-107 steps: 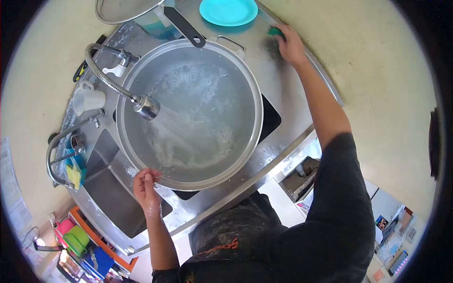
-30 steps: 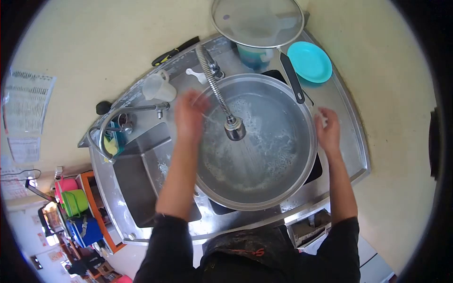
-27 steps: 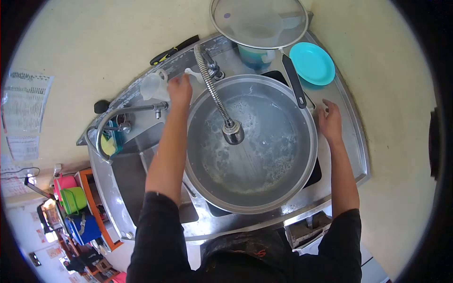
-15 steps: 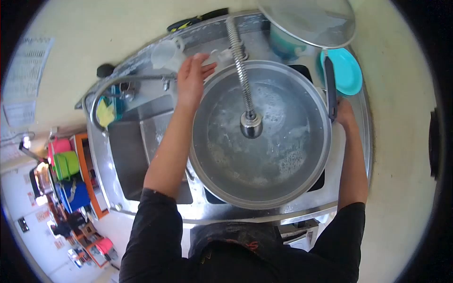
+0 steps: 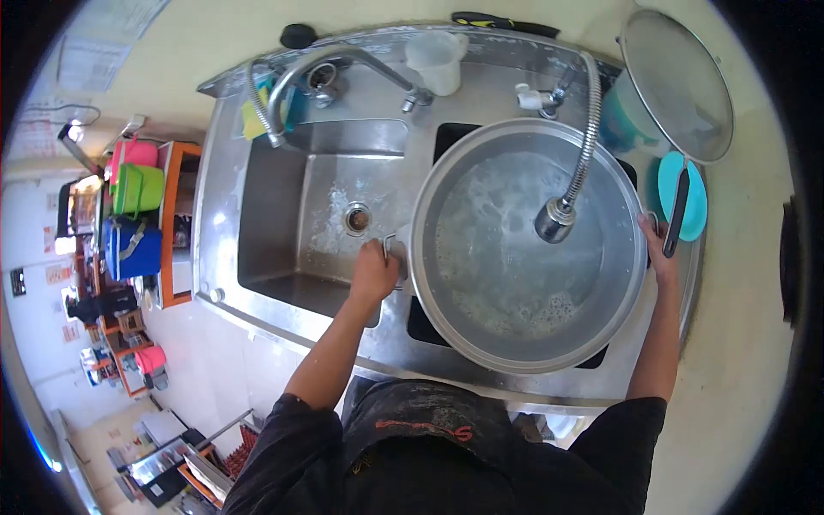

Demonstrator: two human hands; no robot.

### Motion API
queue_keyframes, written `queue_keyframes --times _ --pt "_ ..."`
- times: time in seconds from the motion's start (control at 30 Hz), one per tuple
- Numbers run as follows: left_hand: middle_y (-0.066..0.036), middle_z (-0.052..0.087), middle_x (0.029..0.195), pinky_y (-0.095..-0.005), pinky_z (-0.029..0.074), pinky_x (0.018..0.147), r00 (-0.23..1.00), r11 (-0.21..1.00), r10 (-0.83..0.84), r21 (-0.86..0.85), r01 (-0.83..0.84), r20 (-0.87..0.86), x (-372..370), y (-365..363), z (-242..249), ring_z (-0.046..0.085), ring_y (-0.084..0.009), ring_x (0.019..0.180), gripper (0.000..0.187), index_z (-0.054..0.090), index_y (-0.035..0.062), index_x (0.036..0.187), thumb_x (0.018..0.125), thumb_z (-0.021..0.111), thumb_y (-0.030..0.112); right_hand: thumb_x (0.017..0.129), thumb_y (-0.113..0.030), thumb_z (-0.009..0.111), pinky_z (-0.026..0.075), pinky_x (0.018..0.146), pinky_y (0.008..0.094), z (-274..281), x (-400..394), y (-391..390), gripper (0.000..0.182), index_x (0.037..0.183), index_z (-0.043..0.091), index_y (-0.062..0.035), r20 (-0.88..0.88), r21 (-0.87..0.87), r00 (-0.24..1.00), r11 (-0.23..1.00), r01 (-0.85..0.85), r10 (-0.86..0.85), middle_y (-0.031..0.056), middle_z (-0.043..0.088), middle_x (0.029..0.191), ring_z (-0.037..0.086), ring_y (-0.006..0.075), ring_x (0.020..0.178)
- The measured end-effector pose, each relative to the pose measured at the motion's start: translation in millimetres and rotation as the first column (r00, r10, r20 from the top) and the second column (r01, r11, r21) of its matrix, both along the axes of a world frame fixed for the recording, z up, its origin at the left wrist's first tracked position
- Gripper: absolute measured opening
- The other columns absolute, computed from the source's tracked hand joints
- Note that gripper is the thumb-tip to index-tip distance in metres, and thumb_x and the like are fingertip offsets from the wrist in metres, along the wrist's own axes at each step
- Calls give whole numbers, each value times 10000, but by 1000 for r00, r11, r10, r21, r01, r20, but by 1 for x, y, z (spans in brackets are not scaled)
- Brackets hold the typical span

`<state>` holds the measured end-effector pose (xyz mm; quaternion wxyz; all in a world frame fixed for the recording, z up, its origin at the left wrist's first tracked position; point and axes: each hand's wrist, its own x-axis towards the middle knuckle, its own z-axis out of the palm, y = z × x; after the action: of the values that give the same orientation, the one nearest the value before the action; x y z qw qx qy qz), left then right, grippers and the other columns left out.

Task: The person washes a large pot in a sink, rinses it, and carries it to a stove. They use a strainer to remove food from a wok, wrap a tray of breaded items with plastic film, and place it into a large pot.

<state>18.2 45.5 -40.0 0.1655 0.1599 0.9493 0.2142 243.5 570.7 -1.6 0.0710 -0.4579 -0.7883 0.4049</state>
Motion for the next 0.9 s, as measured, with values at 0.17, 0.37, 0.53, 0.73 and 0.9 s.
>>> queue_keyframes --times 0.17,0.37,0.53,0.73,0.9 --pt "-42 539 683 -309 394 446 487 420 115 402 -813 866 -1 4 6 509 -122 530 262 526 39 876 883 660 263 765 -499 781 503 785 326 0 -10 -3 643 1069 650 52 -46 -155 996 985 72 -80 130 677 912 652 219 855" --pt "39 464 598 -264 269 371 603 754 299 205 -624 739 -6 37 58 397 -61 434 395 547 81 829 865 707 440 735 -556 769 507 776 339 4 -15 2 741 1108 639 70 12 -255 986 953 163 -165 148 682 982 659 228 840" --pt "72 408 585 -220 268 351 609 733 197 297 -612 768 -8 47 133 341 -39 419 331 550 97 878 902 674 402 774 -542 749 505 844 345 -2 9 -9 740 1170 641 74 -20 -235 966 941 245 -256 160 683 1071 659 227 939" --pt "91 284 595 -213 199 377 517 536 -8 440 -721 856 -25 46 224 227 -41 428 586 521 107 916 925 414 683 810 -607 699 487 858 328 9 25 -17 820 1251 595 76 -12 -319 969 919 232 -248 159 658 1130 633 212 986" --pt "6 374 716 -216 266 416 578 394 -286 644 -656 764 -34 30 306 322 -78 531 1054 498 -105 1238 828 320 850 856 -609 638 462 935 347 40 20 -47 849 1305 529 103 53 -312 975 924 220 -214 180 625 1193 607 232 1062"
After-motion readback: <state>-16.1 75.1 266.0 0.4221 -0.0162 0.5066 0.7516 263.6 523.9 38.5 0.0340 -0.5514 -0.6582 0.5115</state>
